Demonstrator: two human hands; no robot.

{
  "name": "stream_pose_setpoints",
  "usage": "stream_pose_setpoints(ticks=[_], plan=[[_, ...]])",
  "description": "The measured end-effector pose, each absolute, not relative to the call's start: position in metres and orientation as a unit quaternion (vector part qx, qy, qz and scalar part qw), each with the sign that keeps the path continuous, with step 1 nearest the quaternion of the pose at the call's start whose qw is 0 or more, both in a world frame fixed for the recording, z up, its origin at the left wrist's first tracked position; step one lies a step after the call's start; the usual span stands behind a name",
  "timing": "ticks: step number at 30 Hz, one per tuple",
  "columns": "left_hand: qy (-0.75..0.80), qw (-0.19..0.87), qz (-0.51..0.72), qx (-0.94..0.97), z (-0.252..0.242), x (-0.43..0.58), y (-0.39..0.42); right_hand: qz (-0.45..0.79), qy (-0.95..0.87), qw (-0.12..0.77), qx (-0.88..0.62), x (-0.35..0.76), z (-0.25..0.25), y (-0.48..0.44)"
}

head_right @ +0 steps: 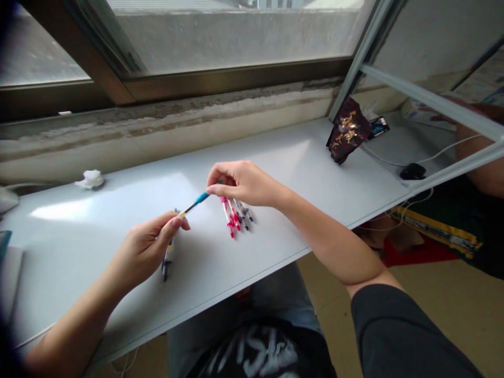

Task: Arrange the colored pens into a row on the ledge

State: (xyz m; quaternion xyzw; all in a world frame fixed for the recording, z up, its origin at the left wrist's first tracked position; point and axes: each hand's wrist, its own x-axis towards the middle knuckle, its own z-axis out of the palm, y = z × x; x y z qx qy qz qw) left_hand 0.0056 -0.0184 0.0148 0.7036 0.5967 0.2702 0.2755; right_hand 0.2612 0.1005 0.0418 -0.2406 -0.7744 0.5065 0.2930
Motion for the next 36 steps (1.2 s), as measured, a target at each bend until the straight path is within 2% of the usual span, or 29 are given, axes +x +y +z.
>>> stream_pose_setpoints(ticks=[4, 10, 21, 31, 36], plan=[[0.586, 0.285, 0.284, 0.704, 0.0125, 0.0051, -0.0173, 0.532, -0.734, 0.368, -0.205, 0.2612, 0.0429, 0.1017], [0.585, 0.274, 0.295, 0.704, 0.0157, 0.0079, -0.0163, 0.509, -0.704, 0.429, -0.247, 0.2627, 0.0469, 0.1031], [0.599, 0.261, 0.276, 0.705, 0.0149, 0.0071, -0.0151, 0.557, -0.692, 0.405, -0.216, 0.257, 0.041, 0.1059], [0.608, 0.252, 0.282, 0.698, 0.0182, 0.0091, -0.018, 0.538, -0.671, 0.448, -0.244, 0.2603, 0.0472, 0.106], [0.602, 0.234, 0.28, 0.71, 0.0215, 0.0097, -0.0188, 0.558, -0.686, 0.404, -0.234, 0.2604, 0.0459, 0.105]])
